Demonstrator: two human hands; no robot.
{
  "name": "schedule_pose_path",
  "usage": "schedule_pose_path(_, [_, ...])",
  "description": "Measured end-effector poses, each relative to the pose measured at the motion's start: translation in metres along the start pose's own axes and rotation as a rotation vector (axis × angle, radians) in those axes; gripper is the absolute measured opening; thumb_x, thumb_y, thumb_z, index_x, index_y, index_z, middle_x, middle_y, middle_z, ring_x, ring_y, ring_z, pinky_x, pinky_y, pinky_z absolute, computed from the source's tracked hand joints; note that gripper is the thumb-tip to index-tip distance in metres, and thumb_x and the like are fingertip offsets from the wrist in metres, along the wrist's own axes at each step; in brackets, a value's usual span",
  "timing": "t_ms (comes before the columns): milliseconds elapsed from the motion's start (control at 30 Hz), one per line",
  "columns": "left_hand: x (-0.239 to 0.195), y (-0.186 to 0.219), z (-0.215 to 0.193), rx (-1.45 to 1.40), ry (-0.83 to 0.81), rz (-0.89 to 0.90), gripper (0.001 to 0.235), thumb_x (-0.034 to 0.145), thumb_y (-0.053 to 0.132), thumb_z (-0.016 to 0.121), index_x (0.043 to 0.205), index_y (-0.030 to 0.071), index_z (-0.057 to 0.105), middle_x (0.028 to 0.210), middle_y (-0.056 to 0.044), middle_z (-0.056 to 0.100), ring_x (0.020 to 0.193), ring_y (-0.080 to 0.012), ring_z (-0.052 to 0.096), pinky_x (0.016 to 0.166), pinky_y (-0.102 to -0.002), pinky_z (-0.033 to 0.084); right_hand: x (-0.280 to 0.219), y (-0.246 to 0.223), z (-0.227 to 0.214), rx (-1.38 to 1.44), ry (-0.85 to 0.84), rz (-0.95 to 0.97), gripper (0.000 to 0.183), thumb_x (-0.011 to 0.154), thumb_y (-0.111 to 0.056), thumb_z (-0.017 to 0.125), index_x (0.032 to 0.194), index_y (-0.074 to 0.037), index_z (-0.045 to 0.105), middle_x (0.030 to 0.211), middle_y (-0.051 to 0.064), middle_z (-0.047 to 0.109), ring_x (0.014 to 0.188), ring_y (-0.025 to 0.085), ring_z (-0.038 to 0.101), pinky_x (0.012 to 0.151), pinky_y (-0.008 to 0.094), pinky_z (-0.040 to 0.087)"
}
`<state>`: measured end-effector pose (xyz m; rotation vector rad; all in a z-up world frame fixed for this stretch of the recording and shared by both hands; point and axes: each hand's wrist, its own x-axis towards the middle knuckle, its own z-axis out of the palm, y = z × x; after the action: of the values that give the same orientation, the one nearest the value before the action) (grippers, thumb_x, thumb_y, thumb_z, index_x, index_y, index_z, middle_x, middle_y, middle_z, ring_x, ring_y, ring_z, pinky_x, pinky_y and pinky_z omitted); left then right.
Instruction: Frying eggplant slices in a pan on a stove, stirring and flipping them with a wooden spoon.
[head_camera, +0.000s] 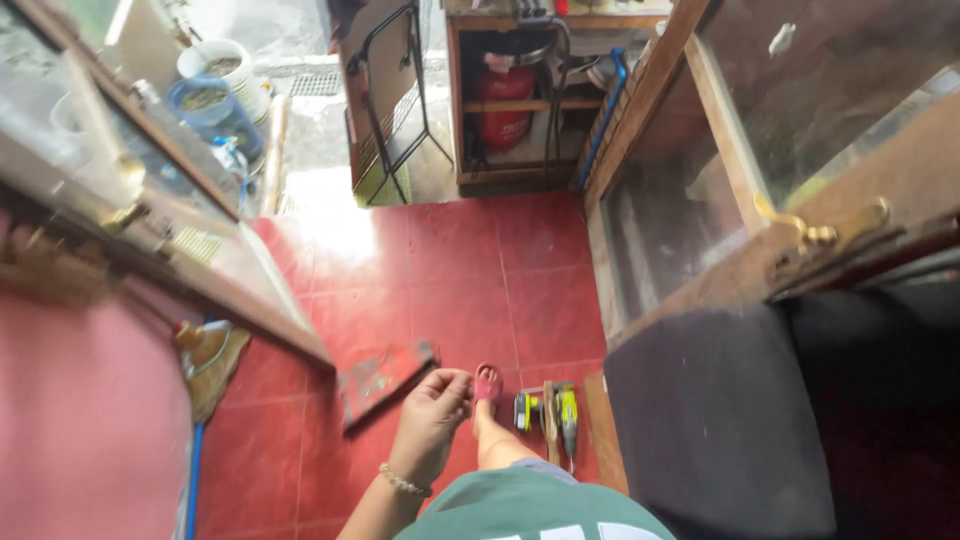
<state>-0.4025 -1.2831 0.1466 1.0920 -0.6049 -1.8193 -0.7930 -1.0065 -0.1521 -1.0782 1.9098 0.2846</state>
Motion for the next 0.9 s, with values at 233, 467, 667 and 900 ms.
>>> schedule_pose_path(233, [0.199, 0.130, 0.026, -0.009, 0.157, 0.098, 0.012, 0.098, 0.016, 0.067, 0.101, 0.005, 0.067, 0.082, -0.010, 0.066, 0.066, -0.0158, 0.058, 0.061, -0.028, 0.049, 0.184, -0.195, -0.234, 0.348, -0.006, 0.043, 0.031, 0.090, -0.042, 0.063, 0.098, -0.013, 0.072, 0.089, 0.003, 0.076, 0.075, 0.011, 0.066, 0.059, 0.030, 0.047])
schedule_pose_path(467, [0.372, 0.253, 0.016, -0.132, 0.288, 0.476, 0.014, 0.103, 0.004, 0.059, 0.115, 0.000, 0.065, 0.105, -0.014, 0.069, 0.092, -0.0193, 0.068, 0.087, -0.029, 0.061, 0.195, -0.423, -0.470, 0.656, 0.086, 0.035, 0.027, 0.099, -0.035, 0.055, 0.111, -0.015, 0.068, 0.118, 0.004, 0.077, 0.096, 0.014, 0.074, 0.082, 0.029, 0.057])
schedule_pose_path(667, [0.543, 0.376, 0.074, 0.369, 0.452, 0.646, 0.012, 0.102, 0.014, 0.065, 0.111, 0.005, 0.065, 0.090, -0.006, 0.065, 0.076, -0.0121, 0.061, 0.072, -0.023, 0.055, 0.358, -0.388, -0.465, 0.982, 0.085, 0.122, 0.026, 0.100, -0.032, 0.063, 0.109, -0.008, 0.066, 0.109, 0.012, 0.078, 0.088, 0.023, 0.074, 0.076, 0.037, 0.058])
schedule_pose_path(900, [0.824, 0.444, 0.127, 0.819, 0.202, 0.511, 0.066, 0.093, 0.009, 0.061, 0.156, 0.012, 0.041, 0.165, -0.013, 0.020, 0.108, -0.0170, 0.067, 0.093, -0.028, 0.053, 0.383, -0.413, -0.565, 1.155, 0.232, 0.343, 0.035, 0.099, -0.023, 0.064, 0.125, 0.000, 0.069, 0.116, 0.017, 0.079, 0.097, 0.029, 0.076, 0.082, 0.037, 0.056])
